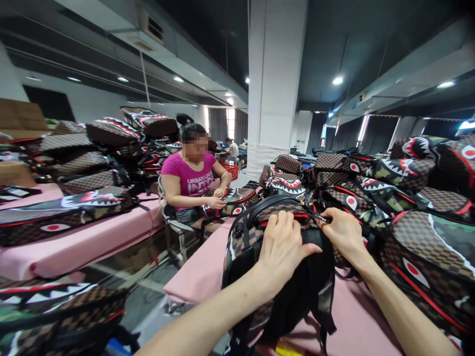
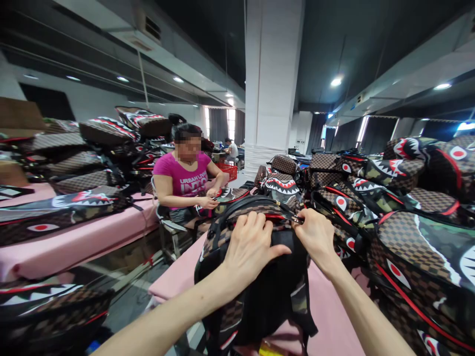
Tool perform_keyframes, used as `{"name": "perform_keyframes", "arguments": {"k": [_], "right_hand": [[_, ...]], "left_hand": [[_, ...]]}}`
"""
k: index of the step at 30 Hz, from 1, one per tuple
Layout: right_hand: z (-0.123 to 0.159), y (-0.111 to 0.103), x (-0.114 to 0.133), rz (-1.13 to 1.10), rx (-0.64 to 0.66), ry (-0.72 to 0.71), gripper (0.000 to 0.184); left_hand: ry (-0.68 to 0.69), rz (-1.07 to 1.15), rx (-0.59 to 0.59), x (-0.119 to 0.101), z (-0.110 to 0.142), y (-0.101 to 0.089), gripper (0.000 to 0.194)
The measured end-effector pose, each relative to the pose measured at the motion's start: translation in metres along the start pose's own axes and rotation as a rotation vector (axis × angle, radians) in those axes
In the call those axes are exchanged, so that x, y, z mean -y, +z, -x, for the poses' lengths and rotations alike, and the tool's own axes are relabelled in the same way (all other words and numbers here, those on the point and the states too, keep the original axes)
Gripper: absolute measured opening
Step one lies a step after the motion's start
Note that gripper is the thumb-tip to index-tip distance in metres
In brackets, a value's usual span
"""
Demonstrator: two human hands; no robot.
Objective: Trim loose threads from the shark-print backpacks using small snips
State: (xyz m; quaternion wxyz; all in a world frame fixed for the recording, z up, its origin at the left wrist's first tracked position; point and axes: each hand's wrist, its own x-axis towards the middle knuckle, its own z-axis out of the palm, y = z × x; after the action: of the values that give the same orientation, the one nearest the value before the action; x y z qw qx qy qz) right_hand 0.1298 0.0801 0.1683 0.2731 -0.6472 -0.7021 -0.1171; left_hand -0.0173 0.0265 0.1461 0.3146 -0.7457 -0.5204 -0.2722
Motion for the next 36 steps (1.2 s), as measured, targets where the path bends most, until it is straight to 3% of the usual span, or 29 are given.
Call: {"name": "perform_keyframes", "arguments": {"k": [3, 5, 11, 14, 17, 19, 21, 24, 27, 33, 36], "right_hand": [[0.0, -0.002, 0.004, 0.04, -0.011, -0.027, 0.015], [-0.001, -0.003, 0.002, -0.067, 0.031, -0.104, 0.015], [-0.009, -0.003, 0.002, -0.856, 0.116, -0.232, 0.042], [-0.009, 0.001, 0.023, -1.094, 0.241, -0.219, 0.044], [0.002, 0.004, 0.041, -1.259, 0.073, -0.1, 0.039], [0.014, 0.003, 0.042, -1.262, -0.043, -0.068, 0.036], [0.024, 0.0, 0.037, -1.175, -0.032, -0.084, 0.036], [0.025, -0.007, 0.026, -1.023, 0.18, -0.128, 0.033], [0.008, -0.012, 0.023, -0.931, 0.311, -0.28, 0.02], [-0.022, -0.003, 0.049, -0.87, 0.514, -0.627, 0.023], [-0.024, 0.008, 0.064, -0.924, 0.637, -0.518, 0.024]], "left_hand": [[0.021, 0.054, -0.024, 0.002, 0.012, -0.003, 0.054], [0.013, 0.08, -0.034, 0.005, 0.022, -0.007, 0.053], [0.138, 0.131, -0.045, 0.015, 0.055, -0.024, 0.076], [0.125, 0.122, 0.03, 0.022, 0.056, -0.032, 0.08], [0.025, 0.097, 0.22, 0.032, 0.043, -0.036, 0.078], [-0.01, 0.125, 0.341, 0.041, 0.03, -0.037, 0.072], [0.019, 0.187, 0.395, 0.047, 0.019, -0.037, 0.067], [0.118, 0.276, 0.418, 0.051, 0.013, -0.038, 0.062], [0.176, 0.298, 0.42, 0.049, 0.017, -0.041, 0.06], [0.181, 0.35, 0.363, 0.043, 0.033, -0.043, 0.059], [0.177, 0.482, 0.257, 0.052, 0.043, -0.045, 0.053]]}}
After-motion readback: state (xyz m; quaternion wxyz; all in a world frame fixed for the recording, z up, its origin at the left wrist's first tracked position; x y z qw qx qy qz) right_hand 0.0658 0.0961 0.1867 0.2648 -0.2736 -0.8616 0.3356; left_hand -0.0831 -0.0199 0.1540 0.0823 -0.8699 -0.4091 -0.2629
